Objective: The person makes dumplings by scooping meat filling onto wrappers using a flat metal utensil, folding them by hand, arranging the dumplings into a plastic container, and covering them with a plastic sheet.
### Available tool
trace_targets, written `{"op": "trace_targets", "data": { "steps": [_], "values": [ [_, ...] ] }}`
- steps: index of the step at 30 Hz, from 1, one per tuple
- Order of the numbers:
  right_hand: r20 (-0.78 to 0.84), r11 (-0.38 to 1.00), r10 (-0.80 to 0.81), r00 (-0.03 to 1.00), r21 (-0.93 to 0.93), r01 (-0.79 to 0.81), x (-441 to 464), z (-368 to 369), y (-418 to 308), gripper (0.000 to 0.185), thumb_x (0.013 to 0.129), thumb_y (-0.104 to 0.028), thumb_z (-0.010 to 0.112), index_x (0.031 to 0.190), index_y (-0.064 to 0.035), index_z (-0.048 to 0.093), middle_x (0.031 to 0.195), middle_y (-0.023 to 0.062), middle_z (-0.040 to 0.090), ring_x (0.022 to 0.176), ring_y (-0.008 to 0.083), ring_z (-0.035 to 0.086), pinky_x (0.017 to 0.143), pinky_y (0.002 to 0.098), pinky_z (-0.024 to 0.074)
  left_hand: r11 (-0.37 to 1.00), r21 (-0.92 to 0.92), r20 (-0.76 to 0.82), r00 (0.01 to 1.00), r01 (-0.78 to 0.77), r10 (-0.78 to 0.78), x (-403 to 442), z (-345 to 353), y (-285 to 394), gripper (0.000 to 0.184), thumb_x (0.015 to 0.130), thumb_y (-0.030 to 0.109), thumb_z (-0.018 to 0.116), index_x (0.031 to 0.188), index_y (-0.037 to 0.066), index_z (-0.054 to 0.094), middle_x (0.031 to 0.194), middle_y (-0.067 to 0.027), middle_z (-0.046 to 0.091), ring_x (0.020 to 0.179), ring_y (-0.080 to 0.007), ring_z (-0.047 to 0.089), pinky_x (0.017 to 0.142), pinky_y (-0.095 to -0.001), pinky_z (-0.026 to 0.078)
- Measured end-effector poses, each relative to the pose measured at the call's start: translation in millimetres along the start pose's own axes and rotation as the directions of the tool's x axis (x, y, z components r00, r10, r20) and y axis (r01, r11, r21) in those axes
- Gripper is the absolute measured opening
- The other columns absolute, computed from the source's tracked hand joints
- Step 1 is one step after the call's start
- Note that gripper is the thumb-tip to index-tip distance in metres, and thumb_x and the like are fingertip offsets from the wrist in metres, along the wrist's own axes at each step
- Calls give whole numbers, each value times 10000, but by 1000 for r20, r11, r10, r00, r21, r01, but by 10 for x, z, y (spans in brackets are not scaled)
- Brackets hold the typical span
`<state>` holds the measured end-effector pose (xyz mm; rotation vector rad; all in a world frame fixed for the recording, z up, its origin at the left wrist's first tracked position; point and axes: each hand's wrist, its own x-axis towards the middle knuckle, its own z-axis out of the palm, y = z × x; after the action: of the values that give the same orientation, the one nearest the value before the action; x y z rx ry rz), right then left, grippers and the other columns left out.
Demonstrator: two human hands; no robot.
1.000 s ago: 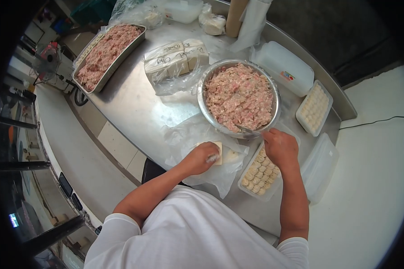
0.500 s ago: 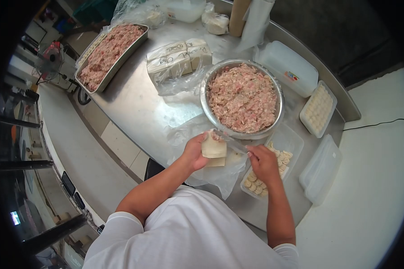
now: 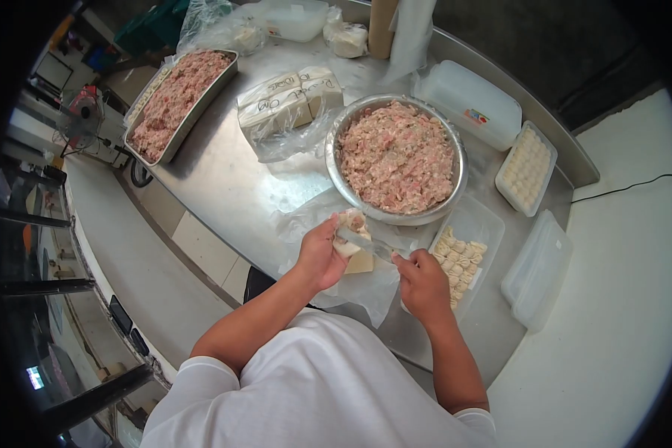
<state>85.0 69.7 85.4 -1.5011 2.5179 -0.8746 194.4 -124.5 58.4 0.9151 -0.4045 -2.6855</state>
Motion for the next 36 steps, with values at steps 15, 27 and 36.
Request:
{"op": "trace_targets", "data": {
  "steps": [15,27,36],
  "values": [
    [-29,989,59,998,135,-55,10,-8,-128,297,829,4,665,1085,-116,756,828,82,564,732,268,616,643,395,511,991,-73,25,993,-112,114,50,13,114,446,1099,354,322,1401,53,450,1376,-191,549,1295,-345,535,1140,-488,404],
    [-37,996,50,998,70,-47,212,-117,35,330,825,16,632,1104,-126,738,824,79,583,726,283,628,640,413,516,988,-25,64,986,-152,154,90,-11,140,532,1095,408,325,1401,-1,474,1400,-180,554,1309,-339,523,1145,-482,386],
    [4,961,163,987,-226,-158,614,-124,562,282,871,-37,551,1070,-136,726,877,97,623,801,332,661,677,458,531,979,-46,-2,980,-198,198,138,31,295,546,1102,387,292,1445,-14,432,1459,-154,524,1331,-319,509,1159,-471,371]
  ]
}}
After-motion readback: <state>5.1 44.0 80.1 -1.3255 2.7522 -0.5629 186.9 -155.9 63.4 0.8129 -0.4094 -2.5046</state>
